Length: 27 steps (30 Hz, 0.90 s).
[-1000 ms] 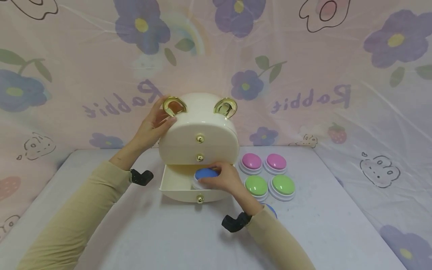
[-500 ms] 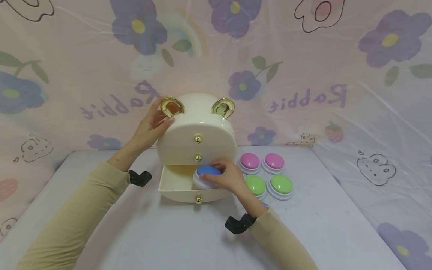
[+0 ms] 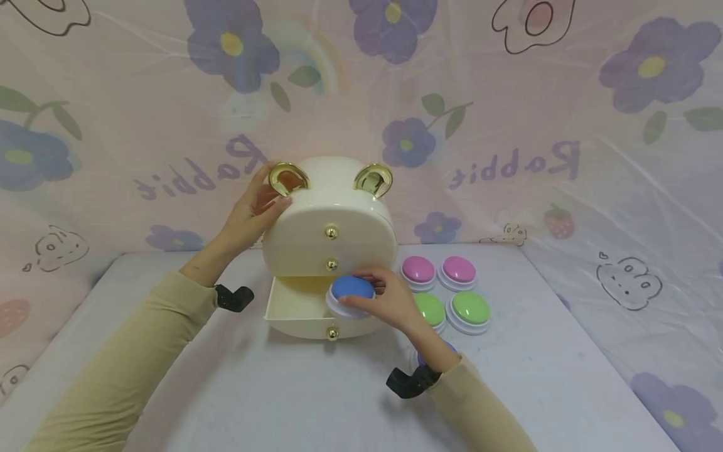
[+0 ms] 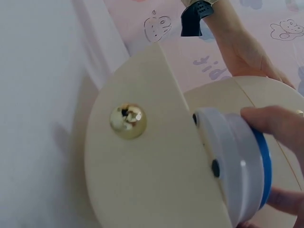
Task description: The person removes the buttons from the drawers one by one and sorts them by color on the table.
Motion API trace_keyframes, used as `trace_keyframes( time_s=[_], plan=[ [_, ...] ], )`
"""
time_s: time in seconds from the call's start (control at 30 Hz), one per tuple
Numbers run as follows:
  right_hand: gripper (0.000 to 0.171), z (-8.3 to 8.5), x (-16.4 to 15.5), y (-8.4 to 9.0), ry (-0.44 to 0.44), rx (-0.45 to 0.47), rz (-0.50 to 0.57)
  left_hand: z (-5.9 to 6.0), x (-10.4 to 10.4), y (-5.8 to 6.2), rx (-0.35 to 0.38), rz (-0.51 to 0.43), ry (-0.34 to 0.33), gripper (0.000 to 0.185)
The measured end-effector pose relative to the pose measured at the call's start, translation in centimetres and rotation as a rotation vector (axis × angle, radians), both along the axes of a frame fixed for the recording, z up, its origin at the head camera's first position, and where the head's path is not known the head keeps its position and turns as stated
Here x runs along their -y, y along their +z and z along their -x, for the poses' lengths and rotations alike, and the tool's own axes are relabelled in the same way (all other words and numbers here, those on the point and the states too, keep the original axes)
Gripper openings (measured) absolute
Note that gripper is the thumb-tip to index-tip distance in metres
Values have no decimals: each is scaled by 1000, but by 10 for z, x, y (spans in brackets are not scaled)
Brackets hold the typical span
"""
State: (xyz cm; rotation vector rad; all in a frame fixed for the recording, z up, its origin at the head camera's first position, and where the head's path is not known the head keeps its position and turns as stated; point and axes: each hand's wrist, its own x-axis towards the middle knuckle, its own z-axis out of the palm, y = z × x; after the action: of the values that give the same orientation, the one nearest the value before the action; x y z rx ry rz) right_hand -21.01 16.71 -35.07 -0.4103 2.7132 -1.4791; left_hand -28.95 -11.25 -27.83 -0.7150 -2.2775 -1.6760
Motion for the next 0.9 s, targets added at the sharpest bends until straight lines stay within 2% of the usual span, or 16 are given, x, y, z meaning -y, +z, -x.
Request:
trace_keyframes(
  time_s=[0.23,0.4,0.73,0.9],
  plan=[
    [51,-8,-7,-3,38,-81,2,-23,-5,20,5,11,1,65],
    [51,-12,-13,-4,39,-129,19,-27,-6,22,3,13,8,64],
    [54,-20,-28,-11,-19,-162,26,-24,-5,20,10,15,3,64],
    [57,-25,-39,-12,-62,-171,34,-8,-3,7,0,-8,0,66]
  ],
)
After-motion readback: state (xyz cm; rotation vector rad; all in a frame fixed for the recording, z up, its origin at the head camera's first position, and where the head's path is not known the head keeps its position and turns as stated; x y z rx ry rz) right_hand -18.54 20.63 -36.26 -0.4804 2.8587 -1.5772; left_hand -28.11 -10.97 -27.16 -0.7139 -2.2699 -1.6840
